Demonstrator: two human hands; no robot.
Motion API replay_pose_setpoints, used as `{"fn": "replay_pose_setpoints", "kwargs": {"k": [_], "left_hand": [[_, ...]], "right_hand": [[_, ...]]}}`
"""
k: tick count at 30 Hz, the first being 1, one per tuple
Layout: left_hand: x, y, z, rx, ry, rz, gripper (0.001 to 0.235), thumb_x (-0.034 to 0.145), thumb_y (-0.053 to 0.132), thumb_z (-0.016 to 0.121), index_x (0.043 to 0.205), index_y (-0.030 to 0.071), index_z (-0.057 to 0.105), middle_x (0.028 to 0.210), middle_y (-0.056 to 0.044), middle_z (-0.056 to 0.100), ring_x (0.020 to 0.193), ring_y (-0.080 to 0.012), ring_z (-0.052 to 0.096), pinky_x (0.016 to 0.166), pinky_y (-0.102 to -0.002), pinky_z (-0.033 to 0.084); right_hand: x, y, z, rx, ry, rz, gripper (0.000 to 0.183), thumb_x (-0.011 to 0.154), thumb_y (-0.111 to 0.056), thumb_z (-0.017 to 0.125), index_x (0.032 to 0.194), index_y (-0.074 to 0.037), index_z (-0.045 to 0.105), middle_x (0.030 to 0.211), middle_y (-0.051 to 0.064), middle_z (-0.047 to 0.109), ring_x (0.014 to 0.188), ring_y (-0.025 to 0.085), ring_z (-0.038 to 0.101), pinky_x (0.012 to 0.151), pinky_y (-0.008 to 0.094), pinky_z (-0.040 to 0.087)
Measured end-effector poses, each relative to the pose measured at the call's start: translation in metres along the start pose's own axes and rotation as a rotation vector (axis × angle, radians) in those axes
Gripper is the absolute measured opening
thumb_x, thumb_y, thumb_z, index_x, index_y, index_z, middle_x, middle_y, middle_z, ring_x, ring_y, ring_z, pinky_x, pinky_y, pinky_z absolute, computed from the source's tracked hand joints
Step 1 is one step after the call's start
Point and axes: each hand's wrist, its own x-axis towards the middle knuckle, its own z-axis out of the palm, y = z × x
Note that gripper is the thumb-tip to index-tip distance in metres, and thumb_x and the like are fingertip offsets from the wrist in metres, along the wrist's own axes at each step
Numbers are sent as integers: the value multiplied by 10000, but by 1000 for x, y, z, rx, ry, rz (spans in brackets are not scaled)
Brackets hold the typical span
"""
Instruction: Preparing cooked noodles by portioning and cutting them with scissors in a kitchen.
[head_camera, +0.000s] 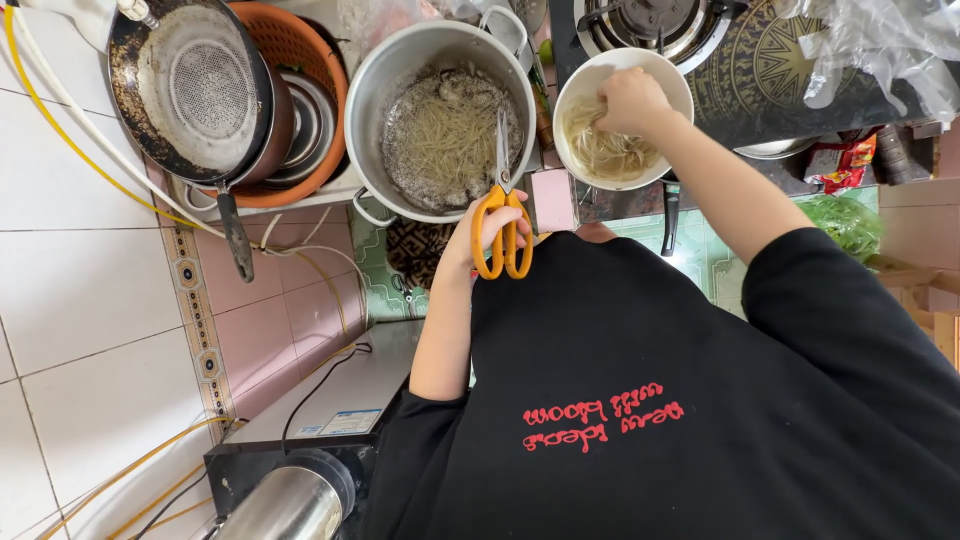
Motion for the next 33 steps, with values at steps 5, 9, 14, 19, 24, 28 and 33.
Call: {"fn": "replay_pose_setpoints", "kwargs": {"k": [5, 9, 14, 19, 24, 28, 33], "left_hand": [[2, 3, -1, -20, 5, -19, 455, 913, 232, 621, 1278, -37, 587, 841, -114, 705, 674, -196, 690, 651, -323, 598], [5, 6, 4, -8, -23, -8, 443, 916, 227, 615, 1266, -44, 588, 832, -112, 704, 661, -196, 684, 637, -319, 588], [4, 15, 10, -4, -57, -7, 433, 931, 220, 617, 1260, -60, 598, 825, -103, 696, 660, -184, 684, 649, -303, 583], [1, 14, 9, -3, -68, -12, 417, 926, 206, 611, 1248, -59, 593, 816, -104, 697, 649, -186, 684, 639, -305, 582], [1, 4, 8, 14, -109, 14, 384, 929, 185, 615, 1220, -65, 595, 806, -111, 694, 653, -190, 688, 636, -311, 586], [6, -6, 20, 20, -212, -34, 360, 966, 187, 627, 1217, -71, 603, 814, -123, 693, 690, -198, 689, 671, -319, 591], [30, -29, 50, -63, -344, -120, 460, 957, 209, 598, 1349, -20, 522, 976, -148, 706, 853, -214, 724, 803, -343, 604]], "right_hand": [[-5, 26, -23, 68, 173, -375, 376, 654, -301, 871, 929, -60, 784, 1168, 113, 735, 1062, 317, 676, 971, 421, 520], [-11, 29, -36, 180, 28, -313, 431, 696, -279, 837, 1060, -66, 752, 1214, 124, 751, 1050, 306, 703, 954, 411, 539], [-14, -3, -38, 27, -157, -163, 591, 738, -416, 843, 1210, -93, 692, 1086, 145, 757, 1009, 320, 715, 947, 447, 513], [-4, -8, -19, -30, -77, -102, 628, 719, -424, 837, 1238, -101, 694, 1025, 129, 766, 988, 315, 709, 976, 486, 469], [7, 13, -5, 107, -83, -5, 553, 707, -358, 805, 1189, -91, 760, 1026, 130, 759, 994, 319, 696, 971, 504, 467], [-10, 20, -22, 169, 97, -244, 382, 800, -322, 756, 1045, -30, 769, 1056, 151, 741, 998, 337, 691, 940, 453, 512], [-54, -4, -79, 403, 104, -288, 306, 975, -255, 650, 1067, 36, 675, 976, 186, 708, 924, 354, 684, 834, 443, 529]]}}
